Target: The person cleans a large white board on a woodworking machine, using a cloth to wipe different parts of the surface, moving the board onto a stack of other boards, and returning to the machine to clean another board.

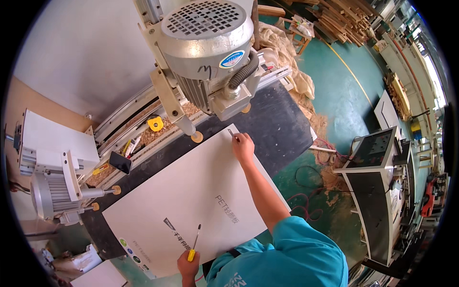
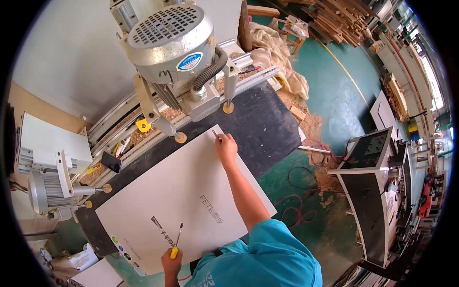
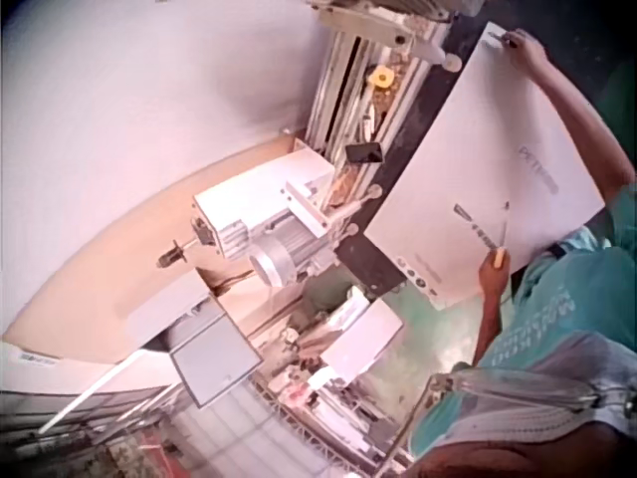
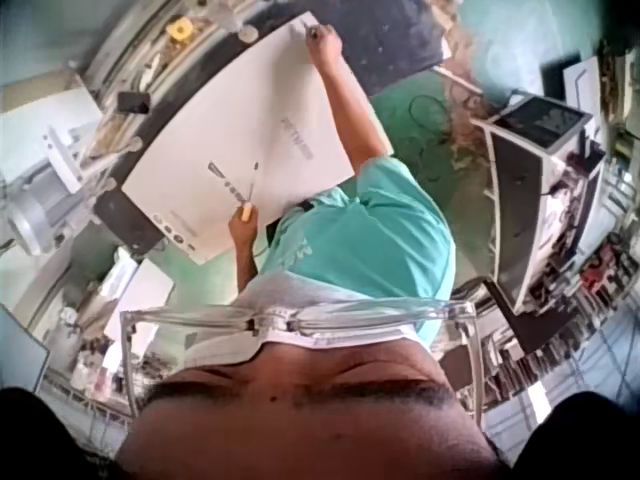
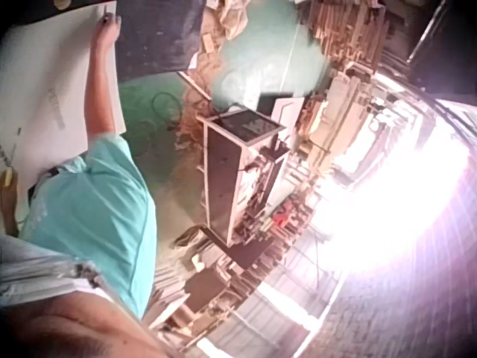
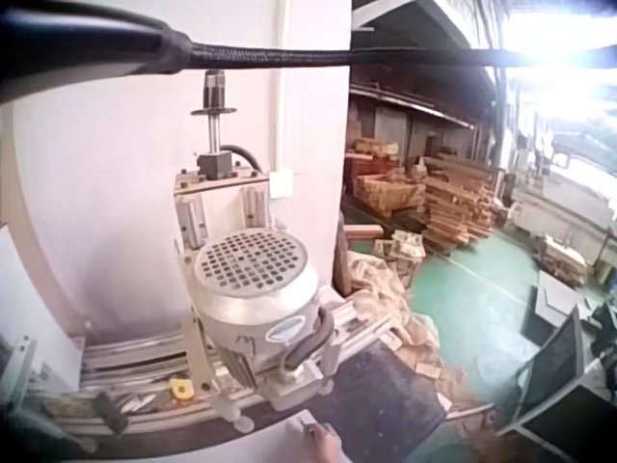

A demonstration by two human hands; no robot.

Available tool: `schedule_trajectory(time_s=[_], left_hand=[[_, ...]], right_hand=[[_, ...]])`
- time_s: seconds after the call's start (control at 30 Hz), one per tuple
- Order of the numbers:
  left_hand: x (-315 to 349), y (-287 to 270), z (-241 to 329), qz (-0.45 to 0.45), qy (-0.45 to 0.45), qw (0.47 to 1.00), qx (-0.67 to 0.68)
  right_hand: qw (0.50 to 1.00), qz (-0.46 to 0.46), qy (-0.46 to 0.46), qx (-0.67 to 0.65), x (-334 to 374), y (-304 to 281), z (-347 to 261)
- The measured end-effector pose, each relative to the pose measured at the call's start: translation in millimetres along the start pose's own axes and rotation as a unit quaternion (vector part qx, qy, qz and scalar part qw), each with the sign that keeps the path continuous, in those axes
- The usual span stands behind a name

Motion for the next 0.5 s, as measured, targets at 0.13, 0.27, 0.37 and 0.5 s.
schedule_trajectory(time_s=[0.13,0.27,0.37,0.5], left_hand=[[3,5,6,-0.012,0.003,1.0,-0.02],[9,-5,9,0.007,-0.027,1.0,-0.008],[14,-9,2,0.003,-0.054,0.998,-0.012],[17,-21,-12,0.002,-0.068,0.998,-0.013]], right_hand=[[0.993,0.091,-0.012,0.073,-24,18,-6],[0.989,0.084,-0.081,0.091,-24,40,-22],[0.99,0.089,-0.048,0.102,-36,34,-4],[0.979,0.138,-0.097,0.114,-24,41,-28]])
Point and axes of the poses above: each hand's wrist, its own x-axis away from the middle knuckle, its own y-axis out of the palm, z = x × y, the point moved 9 cm from there along -x, towards the middle knuckle, and after that the axes turned 2 degrees about -z, right-handed, at the moved point
